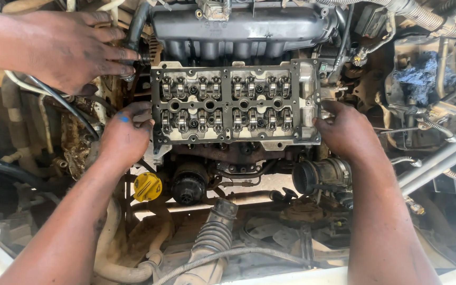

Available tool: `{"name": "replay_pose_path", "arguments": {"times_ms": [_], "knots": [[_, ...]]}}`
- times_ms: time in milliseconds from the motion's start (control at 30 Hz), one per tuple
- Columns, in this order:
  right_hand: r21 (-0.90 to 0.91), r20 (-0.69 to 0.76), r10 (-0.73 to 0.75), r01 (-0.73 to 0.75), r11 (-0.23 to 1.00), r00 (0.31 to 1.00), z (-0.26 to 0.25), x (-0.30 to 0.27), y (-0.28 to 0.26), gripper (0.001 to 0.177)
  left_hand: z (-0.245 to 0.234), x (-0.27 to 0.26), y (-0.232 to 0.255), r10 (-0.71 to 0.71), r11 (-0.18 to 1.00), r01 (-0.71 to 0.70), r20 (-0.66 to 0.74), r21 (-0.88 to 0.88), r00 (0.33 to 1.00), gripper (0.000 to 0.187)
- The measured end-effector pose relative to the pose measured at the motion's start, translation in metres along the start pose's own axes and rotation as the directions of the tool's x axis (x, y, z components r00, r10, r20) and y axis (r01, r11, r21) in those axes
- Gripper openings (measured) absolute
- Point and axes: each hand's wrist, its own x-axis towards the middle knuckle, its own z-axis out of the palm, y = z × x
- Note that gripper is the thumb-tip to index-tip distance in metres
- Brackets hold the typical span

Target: Repairing and assembling components within a vehicle's engine bay, including the cylinder head and gasket.

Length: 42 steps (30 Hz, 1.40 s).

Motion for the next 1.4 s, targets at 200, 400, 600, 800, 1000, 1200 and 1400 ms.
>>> {"name": "replay_pose_path", "arguments": {"times_ms": [200,400,600,800,1000,1200,1400], "knots": [[-0.059,0.032,0.001,0.001,0.998,1.000,-0.006,-0.005,-0.007,0.057,0.003,0.005,-0.009,0.073,0.997,-0.073,-0.018,-0.022,0.997,0.041],[-0.070,0.075,0.063,-0.058,0.996,0.995,-0.009,-0.011,-0.016,0.056,-0.003,-0.001,0.005,-0.019,1.000,0.019,0.030,-0.009,0.999,0.041],[-0.124,0.149,0.046,-0.027,0.992,0.988,-0.002,-0.006,-0.009,0.061,0.001,0.002,-0.005,0.071,0.997,-0.071,-0.002,-0.005,0.997,0.038],[-0.085,0.128,0.032,-0.021,0.996,0.991,-0.008,-0.009,-0.010,0.066,0.009,0.007,-0.016,0.116,0.993,-0.116,-0.036,0.002,0.993,0.037],[-0.081,0.070,-0.010,0.016,0.997,0.997,0.000,0.000,-0.003,0.066,-0.001,0.001,-0.009,0.044,0.995,-0.038,-0.053,0.094,0.998,0.023],[-0.133,0.067,0.015,-0.006,0.991,0.998,0.007,0.006,0.006,0.062,0.001,0.000,-0.009,0.072,0.992,-0.071,-0.006,0.105,0.997,0.024],[-0.180,0.083,0.058,-0.043,0.983,0.995,0.005,0.002,0.000,0.060,0.004,0.001,-0.010,0.056,0.990,-0.058,0.013,0.126,0.998,0.030]]}}
